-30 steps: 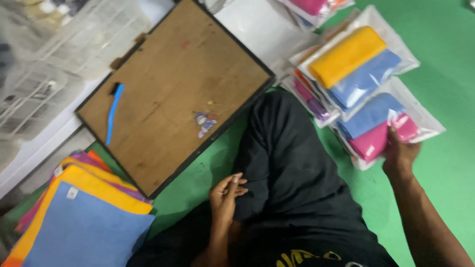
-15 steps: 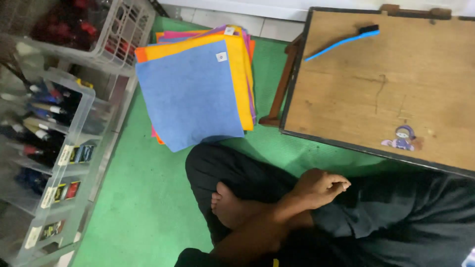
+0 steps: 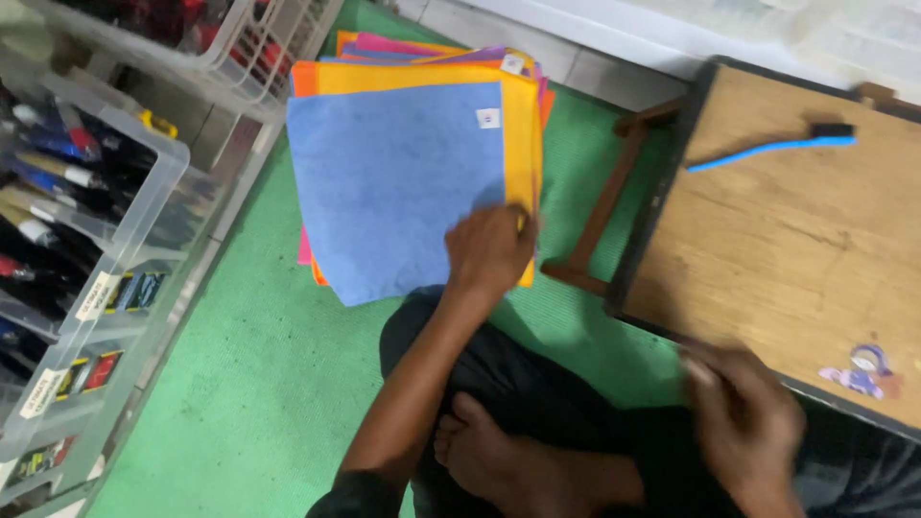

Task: Folding microfiber cloths and packaging them into plastic bags

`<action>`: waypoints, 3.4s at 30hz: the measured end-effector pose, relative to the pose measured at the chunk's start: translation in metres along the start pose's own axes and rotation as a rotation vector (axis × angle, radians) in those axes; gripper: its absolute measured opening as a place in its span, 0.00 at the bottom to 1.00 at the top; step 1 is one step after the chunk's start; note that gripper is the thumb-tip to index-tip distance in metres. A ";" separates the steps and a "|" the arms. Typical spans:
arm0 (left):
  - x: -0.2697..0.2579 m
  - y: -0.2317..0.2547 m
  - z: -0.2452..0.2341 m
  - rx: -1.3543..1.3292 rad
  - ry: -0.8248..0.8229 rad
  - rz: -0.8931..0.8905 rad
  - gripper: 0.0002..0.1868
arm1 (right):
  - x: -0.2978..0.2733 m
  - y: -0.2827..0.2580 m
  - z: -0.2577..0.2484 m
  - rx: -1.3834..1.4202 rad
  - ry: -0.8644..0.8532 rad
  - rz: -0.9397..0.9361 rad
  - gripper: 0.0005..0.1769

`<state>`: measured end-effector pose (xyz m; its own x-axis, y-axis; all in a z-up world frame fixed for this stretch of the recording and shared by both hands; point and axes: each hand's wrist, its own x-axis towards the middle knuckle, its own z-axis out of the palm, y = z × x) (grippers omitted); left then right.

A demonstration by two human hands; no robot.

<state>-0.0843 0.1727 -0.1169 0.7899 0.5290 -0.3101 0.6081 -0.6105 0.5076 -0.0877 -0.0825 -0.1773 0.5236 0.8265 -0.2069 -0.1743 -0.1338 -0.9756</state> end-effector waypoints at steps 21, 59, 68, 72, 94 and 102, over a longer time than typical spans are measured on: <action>0.091 -0.124 -0.052 -0.863 0.710 -0.502 0.14 | 0.402 -0.065 0.056 -1.387 0.070 -0.984 0.23; -0.173 0.145 -0.110 -0.849 0.329 0.694 0.22 | -0.063 -0.242 -0.175 -0.567 0.208 -0.498 0.06; -0.128 0.164 -0.089 -1.246 0.254 0.641 0.10 | -0.121 -0.286 -0.238 -1.069 0.622 -0.465 0.09; -0.121 0.173 -0.090 -1.240 0.126 0.738 0.11 | -0.142 -0.296 -0.235 -1.009 0.681 -0.520 0.12; -0.195 0.255 -0.086 -0.426 0.762 0.933 0.31 | -0.193 -0.317 -0.188 -0.846 0.556 -0.542 0.07; -0.246 0.277 -0.048 -0.240 0.377 1.207 0.14 | -0.207 -0.268 -0.136 -0.734 0.590 -0.507 0.16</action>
<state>-0.1141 -0.0988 0.1384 0.7321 -0.1248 0.6697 -0.5333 -0.7167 0.4494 -0.0361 -0.2925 0.1174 0.7491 0.5093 0.4236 0.6182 -0.3077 -0.7232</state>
